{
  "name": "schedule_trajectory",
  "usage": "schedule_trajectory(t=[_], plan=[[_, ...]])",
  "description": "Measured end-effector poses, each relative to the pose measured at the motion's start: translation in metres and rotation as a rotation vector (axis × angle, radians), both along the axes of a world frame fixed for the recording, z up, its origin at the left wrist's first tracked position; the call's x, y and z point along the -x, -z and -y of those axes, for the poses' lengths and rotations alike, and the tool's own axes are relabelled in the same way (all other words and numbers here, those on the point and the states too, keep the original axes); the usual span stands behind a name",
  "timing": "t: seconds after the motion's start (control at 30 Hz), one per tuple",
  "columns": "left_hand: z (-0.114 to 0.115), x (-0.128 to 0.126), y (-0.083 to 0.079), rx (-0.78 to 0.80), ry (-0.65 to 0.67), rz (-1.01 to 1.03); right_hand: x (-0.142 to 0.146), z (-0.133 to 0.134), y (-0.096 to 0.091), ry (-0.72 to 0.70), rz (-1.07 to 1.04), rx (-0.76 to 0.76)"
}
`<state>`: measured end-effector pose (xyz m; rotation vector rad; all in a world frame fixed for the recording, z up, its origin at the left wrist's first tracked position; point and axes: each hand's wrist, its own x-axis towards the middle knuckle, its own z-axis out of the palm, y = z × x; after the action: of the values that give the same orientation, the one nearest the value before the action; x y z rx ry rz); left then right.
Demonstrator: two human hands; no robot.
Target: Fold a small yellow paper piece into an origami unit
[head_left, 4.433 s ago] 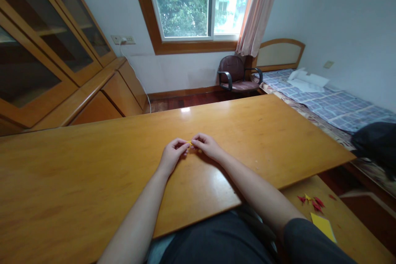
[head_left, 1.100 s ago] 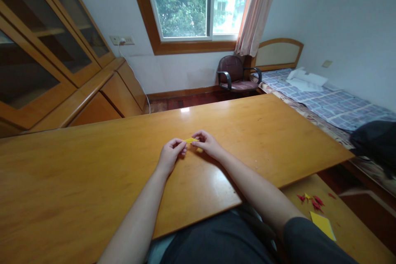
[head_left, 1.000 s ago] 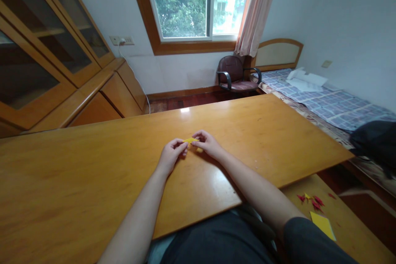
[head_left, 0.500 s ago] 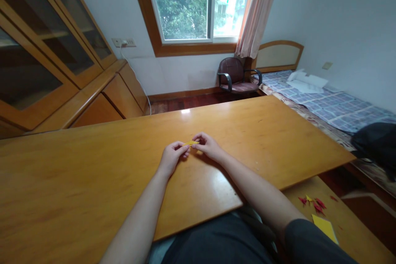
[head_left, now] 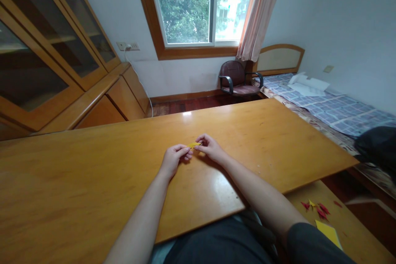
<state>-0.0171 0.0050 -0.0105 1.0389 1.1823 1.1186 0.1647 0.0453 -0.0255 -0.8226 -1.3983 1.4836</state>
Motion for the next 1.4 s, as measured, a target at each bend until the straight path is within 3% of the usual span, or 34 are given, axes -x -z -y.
schedule_trajectory(t=[0.67,0.87,1.1,1.4], plan=[[0.0008,0.0032,0.0052,-0.004,0.024,-0.025,-0.0022,-0.0029,0.0002,0.028,-0.075,0.064],[0.0031,-0.0021,0.0017,-0.023,0.02,-0.071,-0.0011,-0.001,-0.0024,-0.013,-0.009,0.047],[-0.0009,-0.0033,0.0092,-0.029,0.024,-0.14,0.0001,0.0004,-0.0027,-0.036,0.037,0.016],[0.0004,-0.0062,0.0064,-0.03,0.134,-0.196,-0.0012,-0.0022,0.0016,-0.022,-0.055,0.029]])
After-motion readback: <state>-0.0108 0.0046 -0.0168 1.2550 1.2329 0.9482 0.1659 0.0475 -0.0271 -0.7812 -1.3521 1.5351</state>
